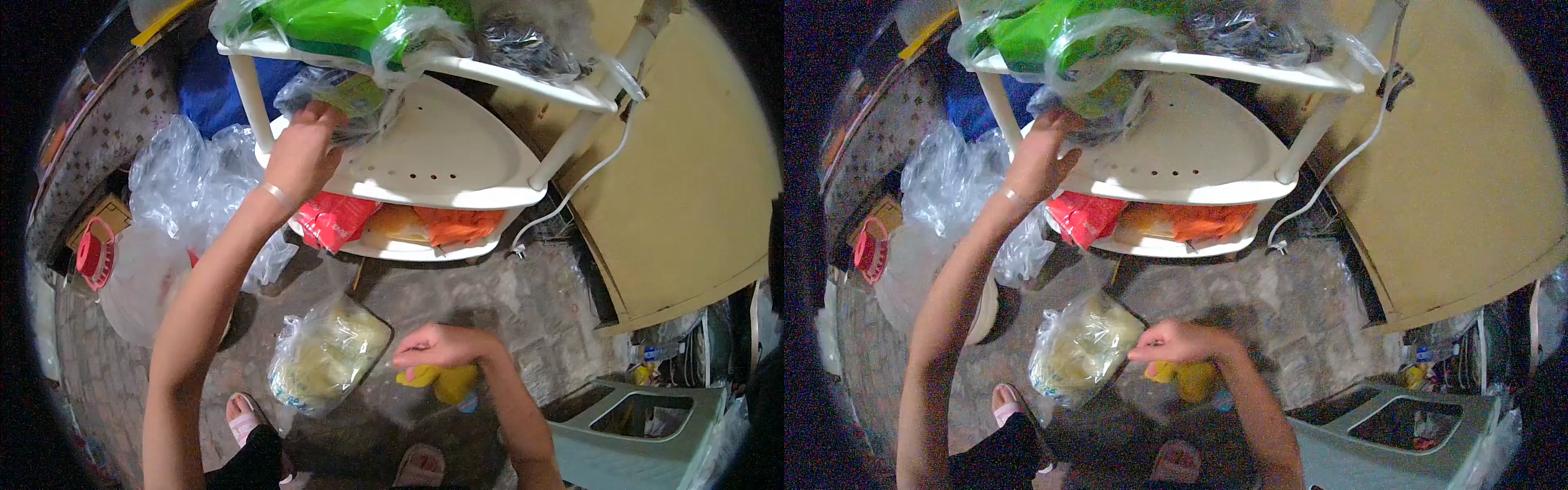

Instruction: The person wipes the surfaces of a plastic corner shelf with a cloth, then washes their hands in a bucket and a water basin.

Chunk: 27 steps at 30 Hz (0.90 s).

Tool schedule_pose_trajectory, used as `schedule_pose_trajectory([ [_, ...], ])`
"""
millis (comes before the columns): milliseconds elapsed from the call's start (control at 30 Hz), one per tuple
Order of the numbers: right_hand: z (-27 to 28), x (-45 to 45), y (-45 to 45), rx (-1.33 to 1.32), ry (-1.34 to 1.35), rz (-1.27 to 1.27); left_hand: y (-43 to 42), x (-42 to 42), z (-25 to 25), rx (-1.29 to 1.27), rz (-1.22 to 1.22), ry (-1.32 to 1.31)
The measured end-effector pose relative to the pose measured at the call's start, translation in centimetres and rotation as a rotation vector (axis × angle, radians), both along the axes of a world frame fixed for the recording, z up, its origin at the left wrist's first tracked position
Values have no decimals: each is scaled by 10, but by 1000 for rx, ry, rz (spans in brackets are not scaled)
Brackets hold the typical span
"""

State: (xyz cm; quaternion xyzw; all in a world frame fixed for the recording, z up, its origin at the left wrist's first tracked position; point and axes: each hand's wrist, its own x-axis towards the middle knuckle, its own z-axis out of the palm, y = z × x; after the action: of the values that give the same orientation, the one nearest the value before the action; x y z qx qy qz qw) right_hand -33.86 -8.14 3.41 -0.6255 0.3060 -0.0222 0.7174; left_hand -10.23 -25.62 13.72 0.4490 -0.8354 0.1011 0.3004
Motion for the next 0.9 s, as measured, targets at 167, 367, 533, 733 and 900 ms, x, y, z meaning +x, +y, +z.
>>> schedule_pose_trajectory([
  [167,7,-13,7,21,15,-9,-49,-11,-44,-278,212,-190],
  [367,10,-30,11,40,107,-37,-57,-8,-28,-141,3,-14],
  [533,0,-32,12,52,96,-49,21,5,20,-165,-249,342],
  [733,-7,-29,5,18,86,-7,128,65,29,-49,-383,179],
  [900,-4,-19,-4,18,89,41,169,127,15,123,31,193],
])
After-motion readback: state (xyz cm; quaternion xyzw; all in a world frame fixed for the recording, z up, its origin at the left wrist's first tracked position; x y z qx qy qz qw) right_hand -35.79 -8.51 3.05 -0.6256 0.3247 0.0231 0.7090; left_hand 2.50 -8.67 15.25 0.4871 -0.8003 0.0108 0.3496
